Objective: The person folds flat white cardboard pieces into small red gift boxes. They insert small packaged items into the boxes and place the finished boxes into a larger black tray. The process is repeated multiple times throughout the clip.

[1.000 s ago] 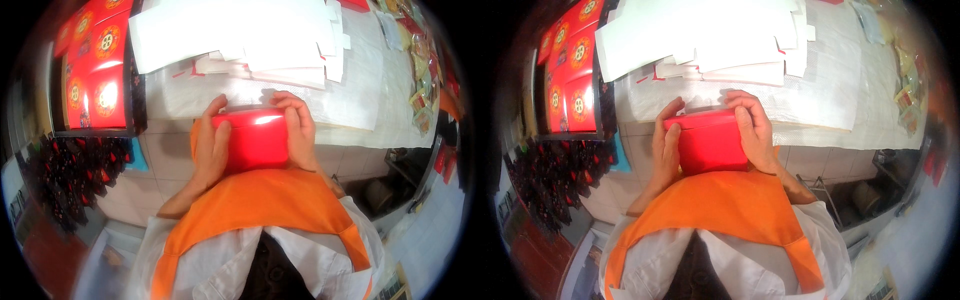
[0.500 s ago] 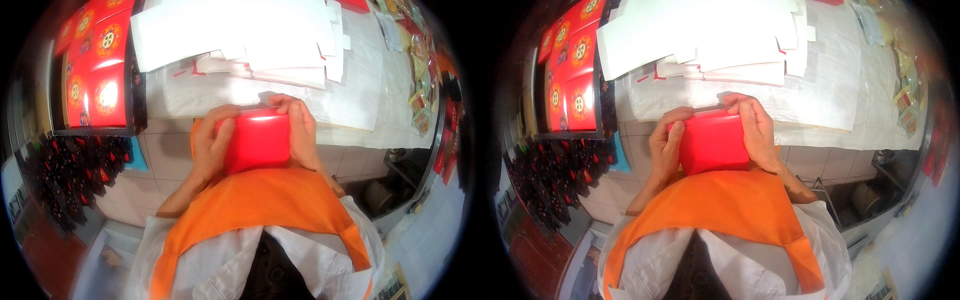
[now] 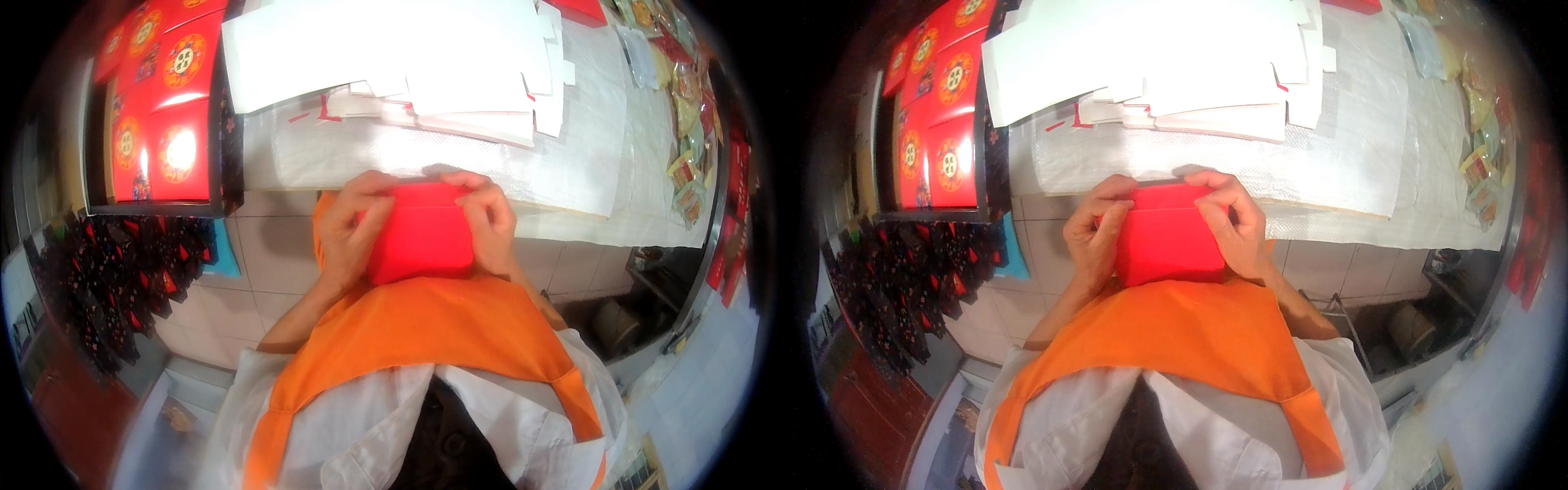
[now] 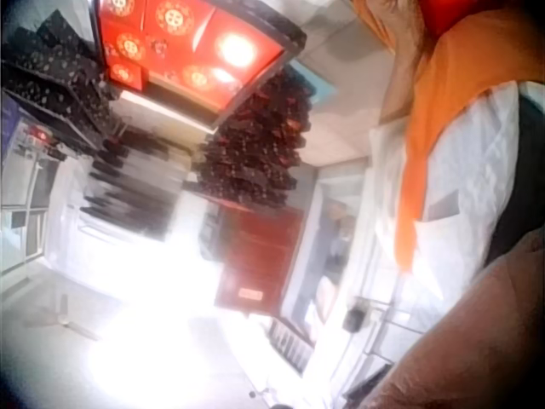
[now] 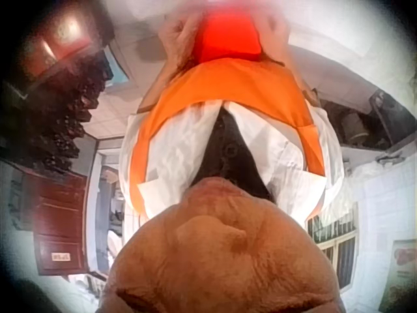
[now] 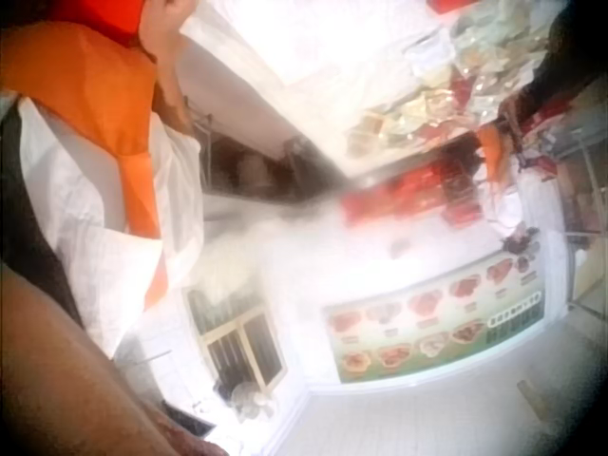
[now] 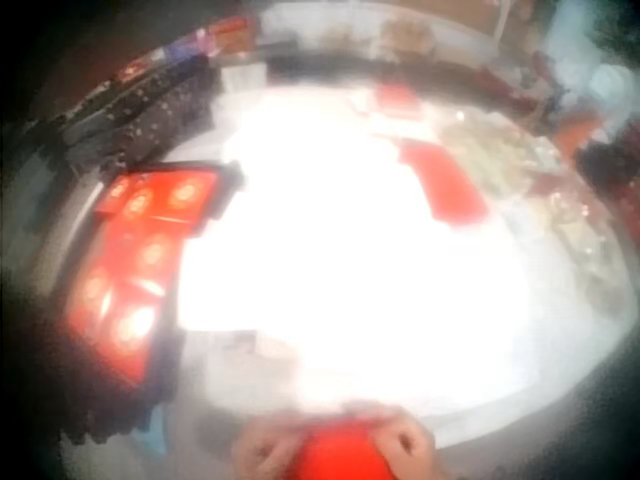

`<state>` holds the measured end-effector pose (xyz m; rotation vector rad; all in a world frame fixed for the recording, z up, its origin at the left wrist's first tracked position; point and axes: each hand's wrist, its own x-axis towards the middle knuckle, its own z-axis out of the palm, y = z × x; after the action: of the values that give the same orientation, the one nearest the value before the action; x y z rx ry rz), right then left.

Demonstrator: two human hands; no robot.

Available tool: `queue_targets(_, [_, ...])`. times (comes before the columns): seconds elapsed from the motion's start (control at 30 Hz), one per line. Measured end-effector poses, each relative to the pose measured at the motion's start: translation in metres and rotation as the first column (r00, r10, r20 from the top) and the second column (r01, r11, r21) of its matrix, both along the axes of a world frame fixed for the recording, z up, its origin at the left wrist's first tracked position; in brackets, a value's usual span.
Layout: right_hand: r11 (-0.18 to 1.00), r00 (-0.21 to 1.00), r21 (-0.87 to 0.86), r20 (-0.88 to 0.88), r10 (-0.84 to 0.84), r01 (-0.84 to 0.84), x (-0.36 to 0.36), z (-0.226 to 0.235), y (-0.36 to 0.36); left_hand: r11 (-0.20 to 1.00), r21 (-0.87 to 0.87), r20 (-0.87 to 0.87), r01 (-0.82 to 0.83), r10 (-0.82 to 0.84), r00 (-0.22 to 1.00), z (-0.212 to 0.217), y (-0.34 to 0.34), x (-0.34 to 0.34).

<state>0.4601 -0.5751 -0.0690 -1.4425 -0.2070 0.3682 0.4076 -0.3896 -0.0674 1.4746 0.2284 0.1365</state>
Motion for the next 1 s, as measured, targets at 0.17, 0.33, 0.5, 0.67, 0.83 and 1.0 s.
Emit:
queue_targets(0.17, [0.989, 0.996, -0.118, 0.023, -0.086, 0.089, 0.003, 0.000, -0.006, 0.824, -0.538, -0.019, -0.176, 0.197, 0.980, 0.010, -0.013, 0.010])
queue_targets(0.33, [0.895, 0.968, 0.370, -0.120, -0.222, 0.251, 0.063, 0.050, 0.021, 0.669, -0.670, -0.163, 0.323, -0.556, 0.815, 0.027, 0.020, 0.024])
queue_targets(0.5, [0.905, 0.997, 0.424, -0.074, -0.001, 0.033, 0.102, 0.073, 0.062, 0.524, -0.249, 0.441, 0.815, -0.688, 0.577, -0.015, 0.029, 0.043])
queue_targets(0.67, [0.888, 0.988, 0.435, 0.046, 0.144, -0.150, 0.128, 0.096, 0.103, 0.655, -0.454, 0.442, 0.605, -0.424, 0.791, 0.048, 0.059, 0.048])
queue_targets(0.83, [0.979, 0.882, -0.012, 0.431, 0.190, -0.205, 0.190, 0.086, 0.119, 0.995, 0.032, 0.122, 0.099, -0.102, 0.987, 0.110, 0.182, 0.056])
queue_targets(1.0, [0.819, 0.824, -0.574, 0.455, 0.336, -0.017, 0.236, 0.041, 0.081, 0.392, 0.918, -0.090, -0.064, 0.364, 0.927, 0.133, 0.350, 0.054])
